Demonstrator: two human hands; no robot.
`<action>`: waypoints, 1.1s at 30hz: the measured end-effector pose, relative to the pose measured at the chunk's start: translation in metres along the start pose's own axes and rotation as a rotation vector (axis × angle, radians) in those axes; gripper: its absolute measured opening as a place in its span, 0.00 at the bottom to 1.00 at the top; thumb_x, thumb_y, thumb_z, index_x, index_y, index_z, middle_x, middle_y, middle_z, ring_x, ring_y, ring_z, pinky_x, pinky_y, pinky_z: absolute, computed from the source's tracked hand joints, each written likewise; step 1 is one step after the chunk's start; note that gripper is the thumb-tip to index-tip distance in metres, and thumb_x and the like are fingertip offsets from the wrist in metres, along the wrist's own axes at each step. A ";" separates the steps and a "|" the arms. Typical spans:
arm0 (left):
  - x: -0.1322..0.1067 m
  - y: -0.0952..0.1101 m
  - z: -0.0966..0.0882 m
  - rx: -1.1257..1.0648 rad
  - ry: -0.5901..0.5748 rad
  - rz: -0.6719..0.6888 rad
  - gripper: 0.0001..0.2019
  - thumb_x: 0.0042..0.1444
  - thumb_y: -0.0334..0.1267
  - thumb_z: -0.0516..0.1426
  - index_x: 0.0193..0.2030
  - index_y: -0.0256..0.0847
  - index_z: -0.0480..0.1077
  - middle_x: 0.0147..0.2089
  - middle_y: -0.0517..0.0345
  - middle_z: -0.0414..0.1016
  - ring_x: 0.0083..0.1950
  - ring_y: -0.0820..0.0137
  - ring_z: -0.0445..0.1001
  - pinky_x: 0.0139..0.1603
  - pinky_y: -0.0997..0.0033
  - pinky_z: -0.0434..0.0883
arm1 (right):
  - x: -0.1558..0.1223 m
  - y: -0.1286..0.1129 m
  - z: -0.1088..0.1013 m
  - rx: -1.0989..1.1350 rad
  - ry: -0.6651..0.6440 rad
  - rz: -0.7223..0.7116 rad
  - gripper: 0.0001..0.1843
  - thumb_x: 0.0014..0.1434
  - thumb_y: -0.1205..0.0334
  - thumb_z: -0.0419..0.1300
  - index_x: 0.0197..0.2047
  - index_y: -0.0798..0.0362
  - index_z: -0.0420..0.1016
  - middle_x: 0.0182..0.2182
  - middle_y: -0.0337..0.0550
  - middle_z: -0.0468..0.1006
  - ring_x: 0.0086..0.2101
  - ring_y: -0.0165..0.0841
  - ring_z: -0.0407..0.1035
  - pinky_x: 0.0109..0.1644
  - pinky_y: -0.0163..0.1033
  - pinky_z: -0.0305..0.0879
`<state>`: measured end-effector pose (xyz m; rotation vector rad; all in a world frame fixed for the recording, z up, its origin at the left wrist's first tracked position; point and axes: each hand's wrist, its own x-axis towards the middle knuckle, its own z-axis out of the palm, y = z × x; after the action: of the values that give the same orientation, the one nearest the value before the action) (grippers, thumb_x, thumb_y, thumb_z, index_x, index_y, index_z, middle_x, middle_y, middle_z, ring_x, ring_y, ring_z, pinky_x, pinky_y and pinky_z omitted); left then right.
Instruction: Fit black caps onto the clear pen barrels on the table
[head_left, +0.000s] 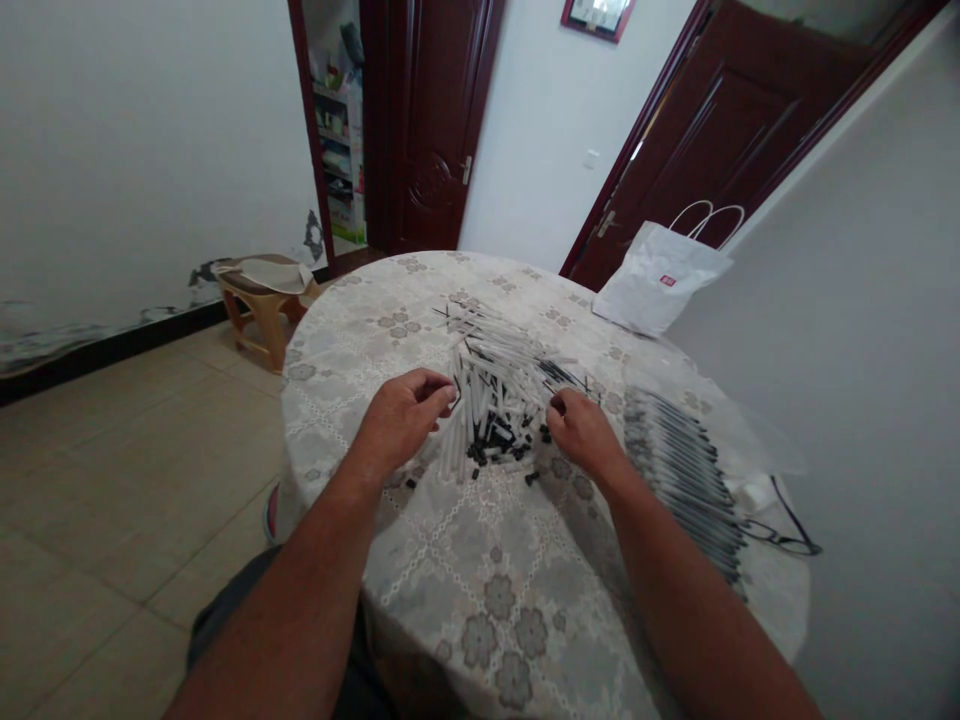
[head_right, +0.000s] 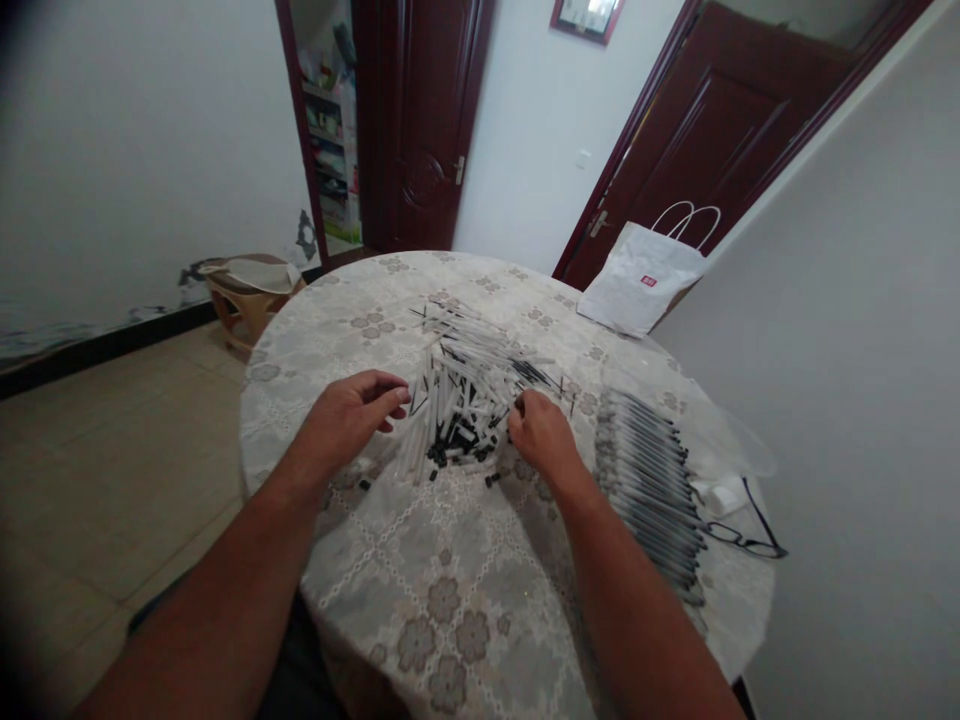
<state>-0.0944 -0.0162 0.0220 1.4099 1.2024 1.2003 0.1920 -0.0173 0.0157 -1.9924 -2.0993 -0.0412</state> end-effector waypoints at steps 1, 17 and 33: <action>-0.002 0.001 0.005 -0.052 -0.056 -0.016 0.15 0.55 0.47 0.64 0.43 0.39 0.79 0.37 0.49 0.82 0.35 0.62 0.80 0.28 0.69 0.74 | -0.006 -0.006 -0.006 0.093 0.006 -0.055 0.08 0.67 0.62 0.52 0.44 0.52 0.72 0.38 0.48 0.80 0.40 0.37 0.73 0.46 0.37 0.63; -0.008 0.002 0.037 -0.394 -0.048 -0.136 0.18 0.60 0.54 0.60 0.43 0.39 0.70 0.45 0.47 0.81 0.36 0.65 0.82 0.32 0.67 0.79 | -0.033 0.020 0.003 0.323 0.067 0.045 0.12 0.65 0.59 0.56 0.46 0.51 0.78 0.41 0.46 0.82 0.40 0.36 0.75 0.48 0.39 0.68; -0.004 -0.001 0.033 -0.615 -0.009 -0.168 0.16 0.55 0.36 0.65 0.47 0.38 0.67 0.47 0.48 0.81 0.40 0.68 0.82 0.50 0.60 0.79 | -0.029 0.038 0.034 0.002 0.036 0.125 0.20 0.69 0.64 0.52 0.60 0.57 0.72 0.52 0.54 0.78 0.53 0.40 0.72 0.57 0.39 0.64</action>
<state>-0.0621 -0.0213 0.0166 0.8373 0.8211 1.2955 0.2250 -0.0369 -0.0285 -2.1017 -1.9483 -0.0522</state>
